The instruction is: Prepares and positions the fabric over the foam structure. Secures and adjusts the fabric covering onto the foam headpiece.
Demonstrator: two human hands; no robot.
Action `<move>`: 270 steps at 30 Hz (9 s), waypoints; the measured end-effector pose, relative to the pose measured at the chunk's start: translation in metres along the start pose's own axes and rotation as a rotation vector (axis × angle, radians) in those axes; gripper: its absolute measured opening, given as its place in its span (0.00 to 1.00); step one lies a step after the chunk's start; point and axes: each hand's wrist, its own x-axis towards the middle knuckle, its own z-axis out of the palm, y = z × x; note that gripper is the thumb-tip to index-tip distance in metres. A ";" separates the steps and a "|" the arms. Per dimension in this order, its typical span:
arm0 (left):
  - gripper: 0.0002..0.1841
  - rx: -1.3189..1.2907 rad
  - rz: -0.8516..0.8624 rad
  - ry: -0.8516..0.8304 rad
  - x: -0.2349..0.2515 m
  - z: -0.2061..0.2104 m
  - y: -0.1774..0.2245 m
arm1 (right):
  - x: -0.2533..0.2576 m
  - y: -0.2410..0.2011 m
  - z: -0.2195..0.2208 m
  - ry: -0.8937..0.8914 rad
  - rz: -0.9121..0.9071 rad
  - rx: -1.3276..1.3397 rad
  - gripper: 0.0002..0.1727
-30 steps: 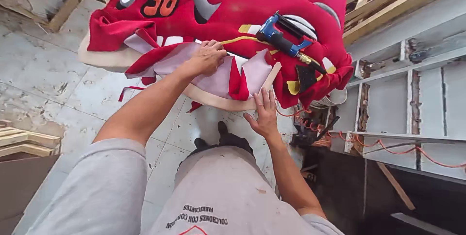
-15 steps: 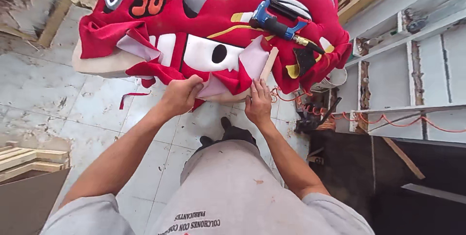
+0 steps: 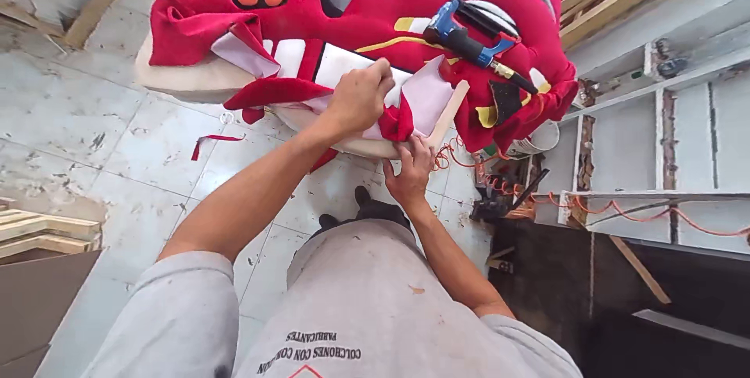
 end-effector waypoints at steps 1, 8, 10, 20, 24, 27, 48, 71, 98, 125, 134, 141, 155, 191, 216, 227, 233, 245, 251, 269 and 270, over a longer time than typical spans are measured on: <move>0.13 -0.038 0.028 0.019 0.005 -0.002 -0.001 | 0.000 -0.002 0.001 0.003 -0.006 -0.007 0.21; 0.15 -0.132 0.063 -0.006 -0.005 -0.016 -0.010 | 0.011 -0.023 0.016 0.129 0.014 -0.104 0.13; 0.15 -0.110 0.088 0.014 -0.022 -0.011 -0.007 | 0.013 -0.031 0.020 0.079 -0.048 -0.065 0.17; 0.10 -0.001 0.256 0.223 -0.098 0.034 -0.018 | 0.048 -0.091 0.030 -0.318 0.115 0.111 0.15; 0.13 0.055 0.242 0.260 -0.139 0.088 -0.058 | 0.029 -0.063 0.021 -0.508 -0.133 0.042 0.18; 0.14 0.119 0.259 0.364 -0.143 0.138 -0.096 | 0.012 -0.010 0.012 -0.463 -0.512 0.011 0.12; 0.15 0.199 0.262 0.227 -0.118 0.168 -0.125 | 0.069 -0.001 0.015 -0.510 -0.723 -0.074 0.29; 0.24 -0.416 -1.201 1.061 -0.085 0.101 -0.224 | 0.064 -0.002 0.016 -0.485 -0.725 -0.114 0.30; 0.29 -1.621 -0.909 1.173 -0.120 0.013 -0.136 | 0.184 -0.082 0.116 -0.836 -0.704 0.297 0.41; 0.21 -1.457 -0.994 1.100 -0.105 0.028 -0.140 | 0.184 -0.078 0.121 -0.749 -0.636 0.328 0.33; 0.14 -1.496 -1.004 0.965 -0.094 -0.008 -0.121 | 0.183 -0.084 0.117 -0.812 -0.665 0.418 0.29; 0.11 -1.374 -0.960 1.006 -0.097 -0.009 -0.122 | 0.184 -0.092 0.111 -0.926 -0.684 0.558 0.29; 0.10 -1.345 -0.900 1.087 -0.110 0.008 -0.129 | 0.192 -0.104 0.108 -1.121 -0.804 0.633 0.32; 0.12 -0.545 -1.403 0.970 -0.058 0.118 -0.241 | 0.192 -0.071 0.114 -0.964 -0.955 0.159 0.35; 0.11 -1.149 -0.889 1.125 -0.116 0.055 -0.150 | 0.156 -0.110 0.130 -1.088 -1.170 0.358 0.27; 0.17 -1.064 -1.413 1.620 -0.050 0.023 -0.127 | 0.160 -0.087 0.128 -0.892 -1.003 1.258 0.15; 0.15 -0.829 -1.311 1.482 -0.069 0.044 -0.152 | 0.195 -0.072 0.118 -0.703 -0.698 0.650 0.20; 0.18 -0.496 -1.318 1.200 -0.061 0.092 -0.195 | 0.205 -0.054 0.123 -0.892 -0.991 0.196 0.30; 0.22 -0.486 -1.430 1.181 -0.071 0.087 -0.191 | 0.193 -0.063 0.126 -0.947 -1.064 0.269 0.31; 0.16 -0.837 -1.352 0.995 -0.045 0.089 -0.211 | 0.292 0.134 -0.042 -0.605 0.015 0.048 0.33; 0.17 -0.898 -1.282 1.033 -0.045 0.093 -0.214 | 0.287 0.141 -0.047 -0.633 0.056 -0.068 0.38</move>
